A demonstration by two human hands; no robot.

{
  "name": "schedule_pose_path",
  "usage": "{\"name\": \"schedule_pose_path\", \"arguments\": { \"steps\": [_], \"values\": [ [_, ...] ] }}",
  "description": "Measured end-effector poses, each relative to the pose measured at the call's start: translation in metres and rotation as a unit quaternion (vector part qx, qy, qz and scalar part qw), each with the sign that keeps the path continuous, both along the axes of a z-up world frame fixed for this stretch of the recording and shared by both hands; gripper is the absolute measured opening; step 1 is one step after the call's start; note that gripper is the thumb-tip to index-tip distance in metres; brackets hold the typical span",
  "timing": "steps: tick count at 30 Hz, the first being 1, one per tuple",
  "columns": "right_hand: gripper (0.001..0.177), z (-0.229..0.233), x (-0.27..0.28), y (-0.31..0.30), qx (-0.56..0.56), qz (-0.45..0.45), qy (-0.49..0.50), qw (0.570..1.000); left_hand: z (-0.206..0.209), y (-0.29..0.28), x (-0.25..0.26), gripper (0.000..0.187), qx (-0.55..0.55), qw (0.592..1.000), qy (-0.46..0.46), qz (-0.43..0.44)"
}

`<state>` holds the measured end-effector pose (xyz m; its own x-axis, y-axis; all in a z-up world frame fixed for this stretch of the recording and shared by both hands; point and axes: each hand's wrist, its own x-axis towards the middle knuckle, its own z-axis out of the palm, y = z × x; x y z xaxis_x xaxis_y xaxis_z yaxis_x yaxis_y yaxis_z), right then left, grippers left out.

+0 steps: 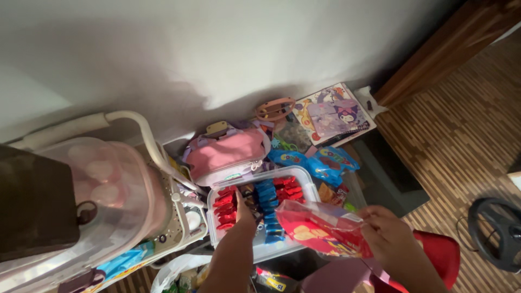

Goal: The person organizes snacks into a plastic container and a white bag, handling individual packets and larger bags of chips and crackers.

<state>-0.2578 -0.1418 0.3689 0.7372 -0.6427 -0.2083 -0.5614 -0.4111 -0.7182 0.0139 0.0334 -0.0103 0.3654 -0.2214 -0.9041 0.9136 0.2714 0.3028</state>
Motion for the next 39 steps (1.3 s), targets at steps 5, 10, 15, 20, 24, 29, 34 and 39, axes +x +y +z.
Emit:
{"name": "schedule_pose_path", "arguments": {
  "steps": [5,10,15,20,24,29,34,39],
  "values": [
    [0.022,-0.004,-0.001,-0.001,0.059,-0.031,-0.001,0.998,-0.005,-0.01,0.009,0.088,-0.042,0.998,0.021,0.05],
    [0.021,0.002,0.001,0.002,0.033,-0.022,0.002,0.999,0.025,-0.006,0.01,0.095,0.036,0.998,0.023,0.044],
    [0.022,-0.006,-0.002,0.0,0.011,-0.024,0.01,1.0,-0.001,-0.015,0.013,0.078,-0.107,0.988,0.038,0.107],
    [0.022,-0.013,-0.007,-0.005,0.07,-0.022,-0.017,0.997,0.004,0.002,0.004,0.083,-0.014,1.0,0.001,0.005],
    [0.023,-0.008,-0.002,0.0,0.119,-0.052,-0.029,0.991,0.021,0.003,0.006,0.064,-0.069,0.997,0.017,0.025],
    [0.024,0.001,0.002,0.004,0.043,0.0,-0.028,0.999,0.024,0.013,0.0,0.067,-0.009,1.0,-0.014,-0.01],
    [0.025,0.001,0.001,0.001,0.038,-0.001,-0.029,0.999,0.103,0.047,-0.036,0.056,0.03,0.968,-0.204,-0.143],
    [0.024,0.0,0.003,-0.006,-0.028,0.014,0.003,1.0,0.202,0.122,-0.033,0.049,0.483,0.389,-0.393,-0.679]
  ]
}}
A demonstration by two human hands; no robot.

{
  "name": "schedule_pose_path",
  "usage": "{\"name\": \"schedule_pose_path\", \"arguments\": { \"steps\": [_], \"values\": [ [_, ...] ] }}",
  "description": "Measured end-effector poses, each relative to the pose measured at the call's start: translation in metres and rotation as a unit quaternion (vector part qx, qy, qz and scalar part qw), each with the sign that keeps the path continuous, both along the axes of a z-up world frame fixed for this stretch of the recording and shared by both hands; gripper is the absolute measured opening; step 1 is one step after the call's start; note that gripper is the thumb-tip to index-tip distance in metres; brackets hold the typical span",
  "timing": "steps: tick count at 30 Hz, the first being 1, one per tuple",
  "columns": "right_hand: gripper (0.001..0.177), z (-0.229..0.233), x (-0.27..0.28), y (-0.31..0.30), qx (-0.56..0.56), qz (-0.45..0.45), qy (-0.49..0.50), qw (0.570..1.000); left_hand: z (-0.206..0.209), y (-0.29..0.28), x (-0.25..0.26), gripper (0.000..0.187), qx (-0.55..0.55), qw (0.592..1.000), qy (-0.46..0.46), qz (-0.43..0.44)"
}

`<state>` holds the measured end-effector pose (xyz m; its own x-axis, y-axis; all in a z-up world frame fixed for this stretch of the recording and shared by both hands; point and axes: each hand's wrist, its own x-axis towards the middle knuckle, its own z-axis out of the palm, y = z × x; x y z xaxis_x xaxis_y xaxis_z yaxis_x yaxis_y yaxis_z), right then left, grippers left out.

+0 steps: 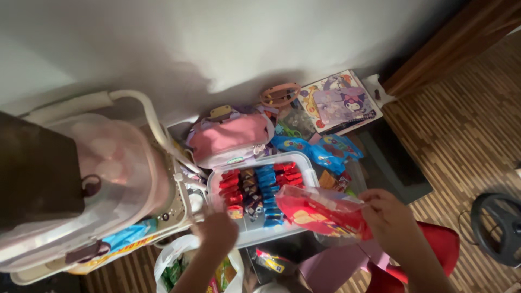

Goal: The person organizes snacks into a plastic container and a white bag, handling individual packets and larger bags of chips and crackers.

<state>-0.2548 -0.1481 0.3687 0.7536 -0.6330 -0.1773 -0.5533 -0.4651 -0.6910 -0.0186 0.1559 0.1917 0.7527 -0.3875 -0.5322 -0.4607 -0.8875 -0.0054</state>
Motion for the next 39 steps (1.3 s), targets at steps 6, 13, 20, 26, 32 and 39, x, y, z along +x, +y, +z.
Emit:
{"name": "schedule_pose_path", "arguments": {
  "steps": [6,13,20,26,32,39],
  "values": [
    [0.024,0.016,0.006,0.009,0.014,-0.037,0.048,0.998,-0.072,0.047,-0.02,0.073,-0.207,0.936,0.156,0.238],
    [0.027,0.014,0.004,0.004,-0.031,0.006,0.015,0.999,-0.187,0.047,-0.031,0.089,-0.29,0.875,0.162,0.352],
    [0.026,0.014,0.002,-0.002,-0.047,0.04,-0.009,0.998,-0.154,0.036,-0.04,0.084,-0.343,0.886,0.098,0.297],
    [0.024,0.037,0.006,0.01,-0.021,-0.007,0.022,1.0,0.028,-0.027,-0.075,0.021,-0.532,0.844,-0.007,0.062],
    [0.023,0.039,0.004,0.024,-0.033,0.058,-0.037,0.997,0.101,-0.173,-0.097,0.03,-0.51,0.794,0.228,-0.239],
    [0.022,0.027,0.01,0.034,-0.067,0.065,-0.04,0.995,0.003,-0.258,-0.114,0.032,-0.541,0.738,0.351,-0.199]
  ]
}}
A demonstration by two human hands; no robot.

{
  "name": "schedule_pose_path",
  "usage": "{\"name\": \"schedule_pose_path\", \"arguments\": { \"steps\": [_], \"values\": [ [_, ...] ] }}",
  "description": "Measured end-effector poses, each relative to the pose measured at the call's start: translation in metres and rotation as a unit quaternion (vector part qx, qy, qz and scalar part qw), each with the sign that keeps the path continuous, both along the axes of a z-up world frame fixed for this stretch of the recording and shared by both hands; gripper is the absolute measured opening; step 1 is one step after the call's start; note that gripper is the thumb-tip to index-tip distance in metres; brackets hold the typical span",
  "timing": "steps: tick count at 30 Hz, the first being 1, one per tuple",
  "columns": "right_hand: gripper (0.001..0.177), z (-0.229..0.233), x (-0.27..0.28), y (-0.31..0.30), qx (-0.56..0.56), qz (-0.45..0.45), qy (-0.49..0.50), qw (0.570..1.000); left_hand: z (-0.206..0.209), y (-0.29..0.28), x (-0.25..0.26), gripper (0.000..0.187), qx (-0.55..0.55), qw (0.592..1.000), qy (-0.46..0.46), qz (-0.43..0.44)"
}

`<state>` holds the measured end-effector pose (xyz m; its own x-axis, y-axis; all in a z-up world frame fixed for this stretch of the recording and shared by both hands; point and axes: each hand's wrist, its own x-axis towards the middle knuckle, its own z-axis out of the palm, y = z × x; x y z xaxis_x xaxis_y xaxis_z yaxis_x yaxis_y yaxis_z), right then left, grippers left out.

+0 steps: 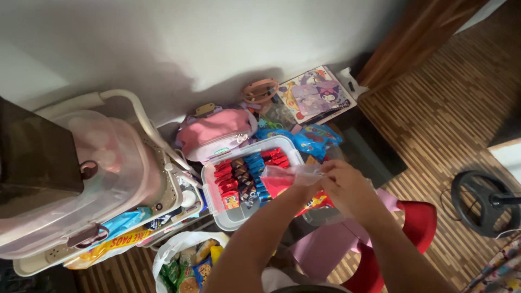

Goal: The person organizes snacks into a plastic container and a white bag, handling individual packets and larger bags of chips and crackers.

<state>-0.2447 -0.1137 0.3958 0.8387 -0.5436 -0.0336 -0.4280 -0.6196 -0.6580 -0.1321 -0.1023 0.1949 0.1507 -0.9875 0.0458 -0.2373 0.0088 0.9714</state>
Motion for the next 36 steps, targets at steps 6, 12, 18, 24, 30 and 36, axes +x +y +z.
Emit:
{"name": "schedule_pose_path", "arguments": {
  "steps": [6,12,18,24,30,36],
  "values": [
    [0.022,0.013,-0.008,-0.009,0.06,-0.057,-0.032,0.996,0.066,0.086,0.007,0.05,-0.196,0.971,-0.087,0.102],
    [0.022,0.001,-0.009,-0.019,0.058,-0.055,-0.064,0.995,0.12,0.157,0.037,0.05,-0.058,0.922,0.288,0.253],
    [0.022,-0.009,-0.004,-0.024,0.045,-0.042,-0.059,0.996,0.093,0.218,0.069,0.028,-0.161,0.678,0.598,0.395],
    [0.022,-0.011,-0.003,-0.024,0.059,-0.048,-0.056,0.996,0.013,0.276,0.071,0.023,-0.184,0.497,0.705,0.471],
    [0.024,-0.004,0.0,-0.02,0.126,-0.101,0.022,0.987,-0.091,0.255,0.028,0.017,-0.199,0.344,0.764,0.508],
    [0.026,-0.006,0.002,-0.027,0.104,-0.08,0.04,0.991,-0.171,0.202,0.034,0.022,-0.229,0.201,0.78,0.547]
  ]
}}
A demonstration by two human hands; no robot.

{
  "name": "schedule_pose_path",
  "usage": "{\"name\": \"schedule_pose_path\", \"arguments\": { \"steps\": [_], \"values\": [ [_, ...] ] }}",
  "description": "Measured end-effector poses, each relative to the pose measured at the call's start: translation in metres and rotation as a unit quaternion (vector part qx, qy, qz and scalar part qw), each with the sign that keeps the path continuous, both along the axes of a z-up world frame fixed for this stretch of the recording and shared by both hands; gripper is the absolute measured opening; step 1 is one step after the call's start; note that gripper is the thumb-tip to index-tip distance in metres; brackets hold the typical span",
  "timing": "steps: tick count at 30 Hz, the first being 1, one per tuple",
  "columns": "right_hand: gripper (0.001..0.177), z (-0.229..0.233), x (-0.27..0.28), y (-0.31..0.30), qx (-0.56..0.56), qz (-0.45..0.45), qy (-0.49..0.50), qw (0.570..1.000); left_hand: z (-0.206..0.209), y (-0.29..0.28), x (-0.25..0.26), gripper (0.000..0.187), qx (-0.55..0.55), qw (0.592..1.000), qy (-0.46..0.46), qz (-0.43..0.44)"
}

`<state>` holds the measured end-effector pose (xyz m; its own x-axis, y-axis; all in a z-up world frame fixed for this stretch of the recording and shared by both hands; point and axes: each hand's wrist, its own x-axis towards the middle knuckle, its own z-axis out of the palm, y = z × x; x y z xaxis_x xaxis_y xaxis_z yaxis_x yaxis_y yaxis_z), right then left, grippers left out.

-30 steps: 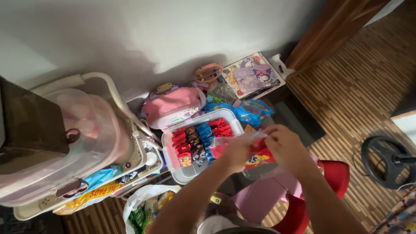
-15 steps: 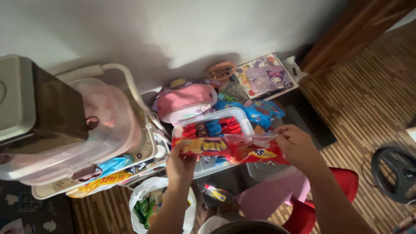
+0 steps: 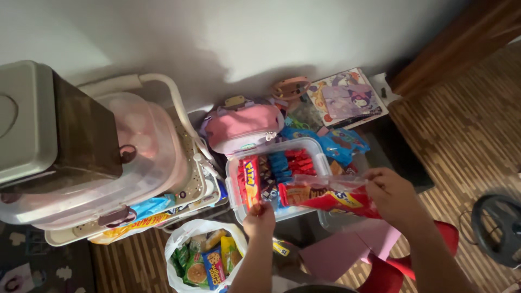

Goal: The person organizes snacks into a plastic container and a white bag, handling individual packets and larger bags of chips and crackers.

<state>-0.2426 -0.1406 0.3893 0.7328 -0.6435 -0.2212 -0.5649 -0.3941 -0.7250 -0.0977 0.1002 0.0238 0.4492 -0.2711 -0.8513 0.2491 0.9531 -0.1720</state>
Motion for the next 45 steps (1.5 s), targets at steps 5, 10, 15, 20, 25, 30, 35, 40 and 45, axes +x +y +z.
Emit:
{"name": "schedule_pose_path", "arguments": {
  "steps": [5,10,15,20,25,30,35,40,45],
  "values": [
    [0.028,-0.009,-0.004,-0.008,-0.062,0.031,0.003,0.998,-0.025,-0.035,0.032,0.016,-0.003,0.997,0.021,0.071],
    [0.027,-0.004,-0.001,-0.011,-0.025,-0.02,0.067,0.997,-0.033,-0.034,0.036,0.044,0.368,0.832,-0.137,-0.392],
    [0.027,-0.002,0.002,-0.014,-0.022,0.001,0.042,0.999,-0.035,-0.022,0.043,0.044,0.208,0.946,-0.054,-0.243],
    [0.024,-0.006,0.002,-0.014,-0.01,-0.003,0.029,1.0,-0.03,-0.018,0.036,0.037,0.154,0.977,0.017,-0.15],
    [0.023,-0.011,0.0,-0.016,-0.019,0.015,0.007,1.0,-0.019,-0.021,0.017,0.037,0.337,0.895,-0.03,-0.29],
    [0.025,-0.014,-0.003,-0.016,-0.003,0.009,-0.001,1.0,-0.002,-0.035,0.013,0.047,0.563,0.511,-0.26,-0.595],
    [0.026,-0.012,-0.003,-0.014,0.01,-0.002,0.007,1.0,0.014,-0.051,0.023,0.063,0.551,0.201,-0.388,-0.711],
    [0.027,-0.009,-0.004,-0.014,0.027,-0.022,0.032,0.999,0.044,-0.049,0.026,0.057,0.592,0.242,-0.314,-0.702],
    [0.024,-0.011,-0.007,-0.017,0.022,-0.033,0.05,0.998,0.073,-0.034,0.03,0.064,0.563,0.236,-0.301,-0.733]
  ]
}}
